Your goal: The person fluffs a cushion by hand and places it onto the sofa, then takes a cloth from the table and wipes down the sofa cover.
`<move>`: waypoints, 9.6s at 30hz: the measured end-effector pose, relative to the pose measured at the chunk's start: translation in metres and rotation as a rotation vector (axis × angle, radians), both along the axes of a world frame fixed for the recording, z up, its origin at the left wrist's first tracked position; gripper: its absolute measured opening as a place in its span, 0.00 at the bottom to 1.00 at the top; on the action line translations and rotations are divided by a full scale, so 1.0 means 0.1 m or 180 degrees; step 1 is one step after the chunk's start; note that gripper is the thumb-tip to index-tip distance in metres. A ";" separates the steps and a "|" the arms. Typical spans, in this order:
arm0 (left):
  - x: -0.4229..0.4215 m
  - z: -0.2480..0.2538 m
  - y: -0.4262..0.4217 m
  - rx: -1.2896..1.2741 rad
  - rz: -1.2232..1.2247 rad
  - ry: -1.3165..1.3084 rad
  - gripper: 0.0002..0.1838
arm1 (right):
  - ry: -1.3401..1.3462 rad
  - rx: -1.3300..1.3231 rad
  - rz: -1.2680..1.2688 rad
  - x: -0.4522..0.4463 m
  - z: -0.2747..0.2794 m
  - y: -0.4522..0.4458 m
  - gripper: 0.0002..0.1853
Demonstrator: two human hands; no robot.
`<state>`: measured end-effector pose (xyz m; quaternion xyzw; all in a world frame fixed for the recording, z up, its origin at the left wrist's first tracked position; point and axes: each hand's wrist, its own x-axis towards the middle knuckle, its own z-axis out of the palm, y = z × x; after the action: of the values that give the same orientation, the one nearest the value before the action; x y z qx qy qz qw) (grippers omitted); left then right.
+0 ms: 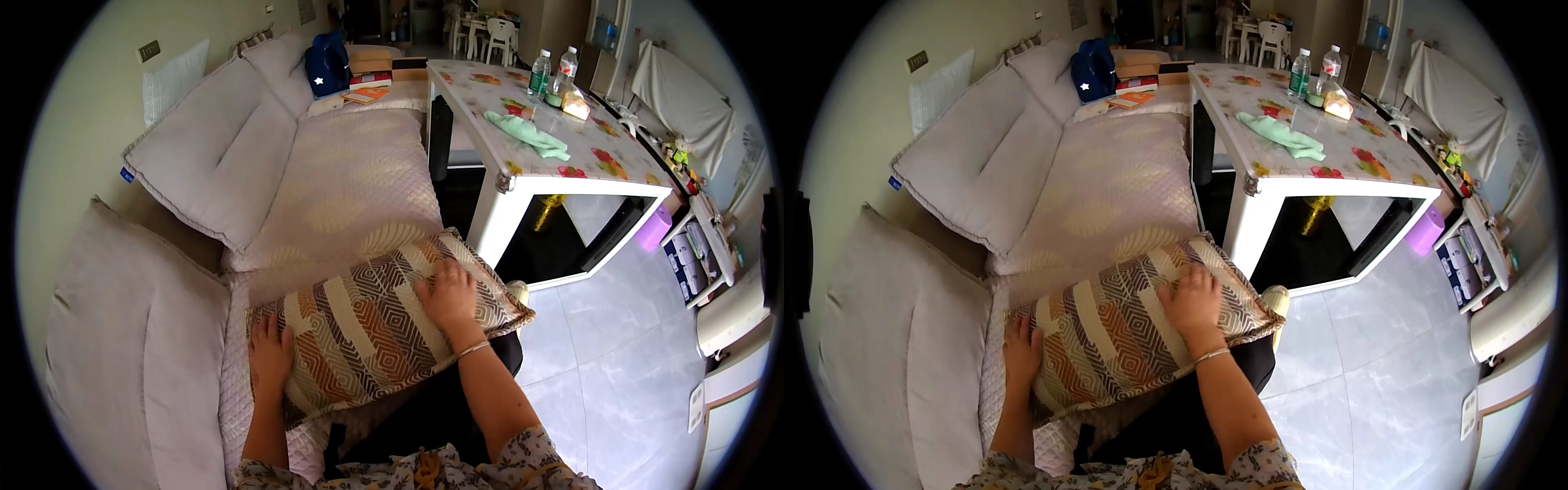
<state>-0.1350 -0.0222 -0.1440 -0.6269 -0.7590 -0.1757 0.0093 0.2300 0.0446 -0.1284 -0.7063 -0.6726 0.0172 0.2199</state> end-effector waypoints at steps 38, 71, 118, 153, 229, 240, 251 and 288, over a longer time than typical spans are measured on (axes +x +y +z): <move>-0.30 -0.08 -0.40 0.0298 0.0106 -0.0568 0.34 | 0.0191 0.0292 0.0146 0.11 -0.16 0.06 0.32; 1.37 0.11 0.37 0.0550 -0.1795 0.0271 0.29 | 0.0142 0.0605 0.1601 -0.56 -0.07 -0.14 0.24; 1.05 -0.09 0.97 -0.0206 -0.1608 0.0200 0.28 | -0.0152 -0.0072 0.1600 -1.04 -0.21 0.35 0.24; -0.82 -0.37 0.55 -0.0349 -0.0021 -0.0815 0.33 | 0.0406 -0.1235 -0.0452 0.45 -0.27 0.75 0.33; 0.87 0.09 0.35 0.0349 -0.1486 0.0231 0.35 | 0.0021 0.0215 0.1288 -0.47 -0.14 0.14 0.34; -0.48 -0.18 0.54 -0.0441 -0.0034 -0.0255 0.39 | 0.0461 -0.1283 -0.0784 0.43 -0.06 0.65 0.47; -1.15 -0.67 0.61 -0.0523 0.1677 -0.1993 0.53 | 0.0672 -0.1628 -0.1314 0.68 -0.13 0.67 0.52; -1.01 1.03 -0.28 0.2626 -0.0039 -0.3015 0.11 | 0.4205 0.1806 0.0067 0.96 0.71 0.19 0.18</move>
<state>-0.2358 -0.0499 -0.0412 -0.4302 -0.5469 -0.7128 -0.0879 0.3257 0.0632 -0.0575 -0.4575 -0.3844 0.2677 0.7559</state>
